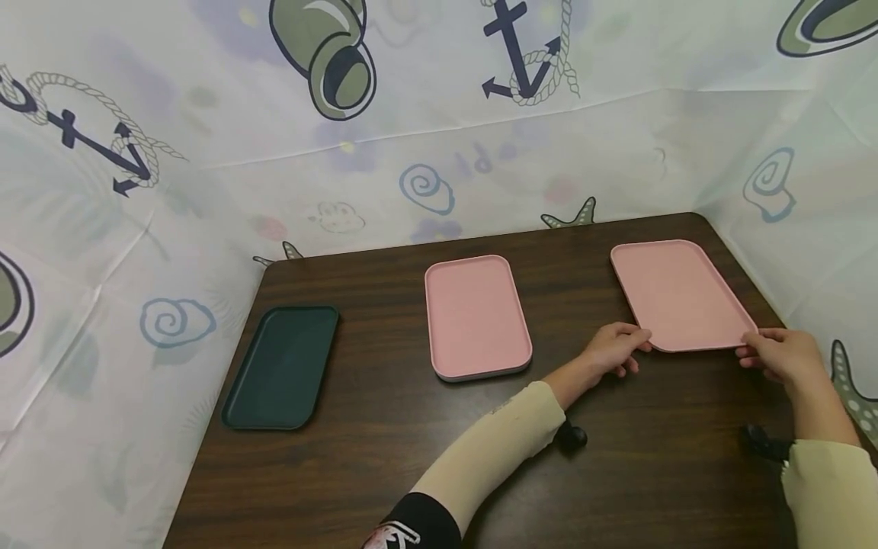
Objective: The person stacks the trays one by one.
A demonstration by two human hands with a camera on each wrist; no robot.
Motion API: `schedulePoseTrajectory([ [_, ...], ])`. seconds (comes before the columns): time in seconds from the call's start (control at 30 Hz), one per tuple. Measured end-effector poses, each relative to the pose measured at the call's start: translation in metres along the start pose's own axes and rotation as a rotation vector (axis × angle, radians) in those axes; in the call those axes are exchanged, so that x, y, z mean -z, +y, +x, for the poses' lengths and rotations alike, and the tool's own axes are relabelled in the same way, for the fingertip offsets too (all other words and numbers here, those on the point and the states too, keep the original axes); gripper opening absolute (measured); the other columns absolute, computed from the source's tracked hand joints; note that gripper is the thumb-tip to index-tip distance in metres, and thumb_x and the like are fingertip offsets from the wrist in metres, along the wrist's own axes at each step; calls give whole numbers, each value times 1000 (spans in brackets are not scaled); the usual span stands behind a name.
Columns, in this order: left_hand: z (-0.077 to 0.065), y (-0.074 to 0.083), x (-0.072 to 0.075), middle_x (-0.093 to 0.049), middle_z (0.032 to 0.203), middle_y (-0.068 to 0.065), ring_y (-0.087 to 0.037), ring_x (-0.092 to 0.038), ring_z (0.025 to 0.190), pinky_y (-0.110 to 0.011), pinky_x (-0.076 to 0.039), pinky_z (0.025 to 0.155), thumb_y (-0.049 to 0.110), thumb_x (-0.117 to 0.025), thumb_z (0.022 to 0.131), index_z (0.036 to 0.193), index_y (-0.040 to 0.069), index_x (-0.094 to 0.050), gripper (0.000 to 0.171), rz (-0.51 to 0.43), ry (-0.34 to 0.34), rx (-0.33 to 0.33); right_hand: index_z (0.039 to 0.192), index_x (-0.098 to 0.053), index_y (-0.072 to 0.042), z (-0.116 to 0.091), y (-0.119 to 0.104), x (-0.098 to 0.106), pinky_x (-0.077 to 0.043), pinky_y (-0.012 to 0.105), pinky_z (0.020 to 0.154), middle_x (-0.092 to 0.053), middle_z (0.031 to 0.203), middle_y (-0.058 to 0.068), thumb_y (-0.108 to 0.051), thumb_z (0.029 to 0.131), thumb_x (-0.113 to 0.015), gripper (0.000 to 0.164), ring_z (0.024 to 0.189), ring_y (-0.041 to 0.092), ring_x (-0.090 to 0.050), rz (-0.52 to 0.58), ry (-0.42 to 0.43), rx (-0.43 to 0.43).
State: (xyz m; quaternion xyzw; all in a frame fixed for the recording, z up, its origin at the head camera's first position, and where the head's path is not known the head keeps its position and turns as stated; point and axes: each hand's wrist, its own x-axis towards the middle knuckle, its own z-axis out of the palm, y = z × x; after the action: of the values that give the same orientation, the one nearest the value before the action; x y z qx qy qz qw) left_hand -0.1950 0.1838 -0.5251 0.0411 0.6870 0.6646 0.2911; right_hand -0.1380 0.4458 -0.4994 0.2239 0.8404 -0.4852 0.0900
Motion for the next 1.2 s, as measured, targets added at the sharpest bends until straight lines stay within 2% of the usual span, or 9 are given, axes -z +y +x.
schedulePoseTrajectory([
  [0.13, -3, 0, -1, -68, 74, 4, -8, -48, 43, -21, -34, 39, 29, -67, 93, 94, 15, -65, 14, -3, 118, -1, 125, -44, 15, -8, 0, -3, -42, 33, 58, -68, 68, -15, -31, 102, -46, 52, 63, 3, -64, -5, -39, 15],
  [0.23, -6, 2, 1, -68, 70, 3, -8, -46, 41, -20, -32, 38, 26, -68, 93, 99, 14, -66, 14, -8, 166, 12, 115, -49, 7, -16, 1, -5, -42, 33, 58, -68, 71, -15, -31, 102, -48, 40, 65, 4, -64, 15, -86, 34],
  [0.33, -9, 4, 3, -67, 65, 1, -8, -45, 39, -21, -30, 36, 19, -70, 91, 105, 11, -66, 17, 30, 189, 2, 111, -50, 2, -25, 2, -8, -40, 33, 59, -68, 72, -15, -32, 102, -48, 35, 66, 5, -64, 31, -109, 46],
  [0.4, -12, 5, 4, -65, 62, 0, -9, -44, 37, -21, -30, 36, 13, -71, 90, 105, 9, -68, 17, 63, 202, -22, 111, -50, 2, -31, 2, -11, -39, 33, 58, -68, 72, -15, -33, 102, -49, 36, 65, 6, -63, 27, -92, 55],
  [0.6, -28, 3, 11, -65, 61, -2, -8, -44, 36, -20, -34, 40, 11, -72, 89, 104, 8, -68, 17, 160, 208, -142, 119, -45, 8, -49, 0, -20, -37, 34, 57, -65, 72, -18, -33, 102, -50, 45, 63, 6, -61, -20, -28, 88],
  [0.77, -53, -11, 34, -69, 74, -16, -6, -44, 36, -19, -35, 39, 12, -70, 90, 111, 9, -67, 22, 194, 179, -245, 114, -49, 4, -65, -7, -32, -37, 33, 51, -67, 74, -16, -31, 99, -58, 39, 62, 10, -61, -15, -61, 152],
  [0.97, -92, -26, 70, -68, 79, -22, -6, -45, 36, -20, -37, 39, 12, -69, 90, 117, 7, -65, 28, 156, 175, -299, 100, -58, -11, -78, -27, -47, -38, 30, 46, -71, 76, -7, -21, 94, -68, 15, 61, 13, -61, 49, -158, 206],
  [1.07, -111, -29, 85, -68, 79, -22, -7, -45, 37, -21, -38, 39, 13, -69, 90, 119, 7, -63, 30, 149, 181, -313, 101, -58, -6, -84, -37, -56, -37, 30, 44, -71, 76, -1, -17, 93, -68, 16, 60, 15, -61, 73, -214, 232],
  [1.2, -134, -32, 105, -66, 80, -24, -8, -44, 37, -22, -39, 40, 12, -69, 90, 121, 6, -61, 33, 131, 182, -303, 105, -55, 2, -90, -48, -72, -38, 31, 44, -69, 74, 5, -20, 91, -72, 31, 60, 21, -61, 38, -258, 267],
])
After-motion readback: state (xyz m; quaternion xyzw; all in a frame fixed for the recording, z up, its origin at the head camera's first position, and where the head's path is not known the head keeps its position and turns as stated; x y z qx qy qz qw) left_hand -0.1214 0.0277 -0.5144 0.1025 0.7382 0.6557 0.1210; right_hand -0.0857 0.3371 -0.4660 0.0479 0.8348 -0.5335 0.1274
